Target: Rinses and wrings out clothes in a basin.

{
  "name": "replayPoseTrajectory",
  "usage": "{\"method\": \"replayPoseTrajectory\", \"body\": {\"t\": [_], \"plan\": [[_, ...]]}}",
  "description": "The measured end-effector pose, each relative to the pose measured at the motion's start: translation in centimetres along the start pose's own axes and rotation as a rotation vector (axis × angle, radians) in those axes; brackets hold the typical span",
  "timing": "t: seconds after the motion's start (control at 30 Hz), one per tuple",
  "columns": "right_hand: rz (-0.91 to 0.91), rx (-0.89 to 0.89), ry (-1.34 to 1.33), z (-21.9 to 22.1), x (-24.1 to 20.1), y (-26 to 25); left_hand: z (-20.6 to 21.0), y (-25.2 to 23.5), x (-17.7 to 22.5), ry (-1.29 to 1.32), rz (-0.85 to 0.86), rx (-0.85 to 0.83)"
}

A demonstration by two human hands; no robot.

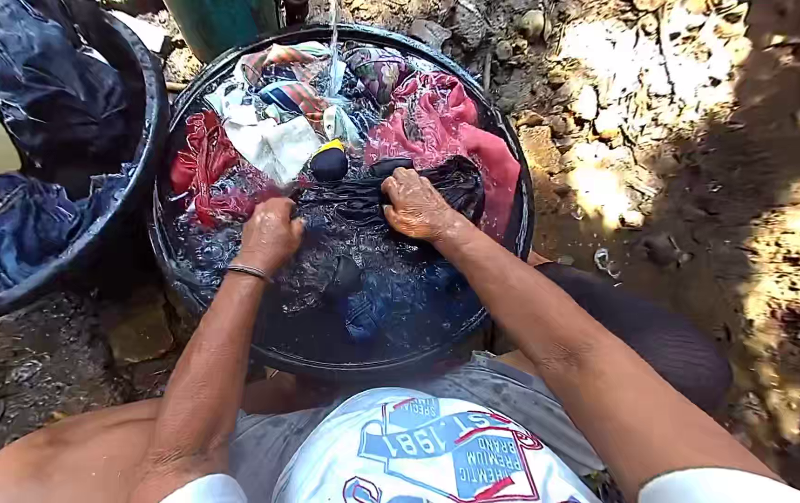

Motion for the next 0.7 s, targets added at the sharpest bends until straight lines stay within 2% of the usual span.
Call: {"method": "replayPoseTrajectory", "body": {"t": [0.1, 0.17, 0.27, 0.37, 0.47, 0.53, 0.63, 0.7], "plan": [[0.103, -0.036, -0.020, 2.0, 1.2, -0.3, 4.0, -0.4, -0.6, -0.013, -0.053, -0.066], [0.155, -0.059, -0.046, 2.7, 1.7, -0.1, 5.9, -0.1, -0.9, 0.069, -0.171, -0.142], [0.142, -0.063, -0.069, 2.6, 1.8, -0.2, 6.1, 0.3, 0.1, 0.148, -0.307, -0.188], [0.140, -0.041, -0.126, 1.1, 1.3, 0.0, 5.8, 0.0, 1.7, 0.019, -0.182, -0.263], [0.205, -0.006, -0.263, -1.6, 0.5, -0.3, 5.3, -0.3, 2.0, 0.044, -0.151, -0.275], [0.225, 0.058, -0.379, -3.6, -0.2, -0.4, 4.8, -0.5, 1.6, 0.044, -0.076, -0.200], [0.004, 0.245, -0.436, -7.2, -1.5, 0.1, 4.3, -1.6, 0.7, 0.213, 0.064, 0.017], [-0.006, 0.364, -0.634, -9.5, -2.0, 0.4, 4.0, -1.8, 0.6, 0.259, 0.091, 0.052]]}}
Point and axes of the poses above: each hand's wrist, its own y-axis away from the middle knuckle, its own z-axis out of the palm, x = y × z, the point moved 4 cm from there along -y, towards the middle knuckle, and after that the axes turned 2 degrees about -z, right-handed, at the moved point
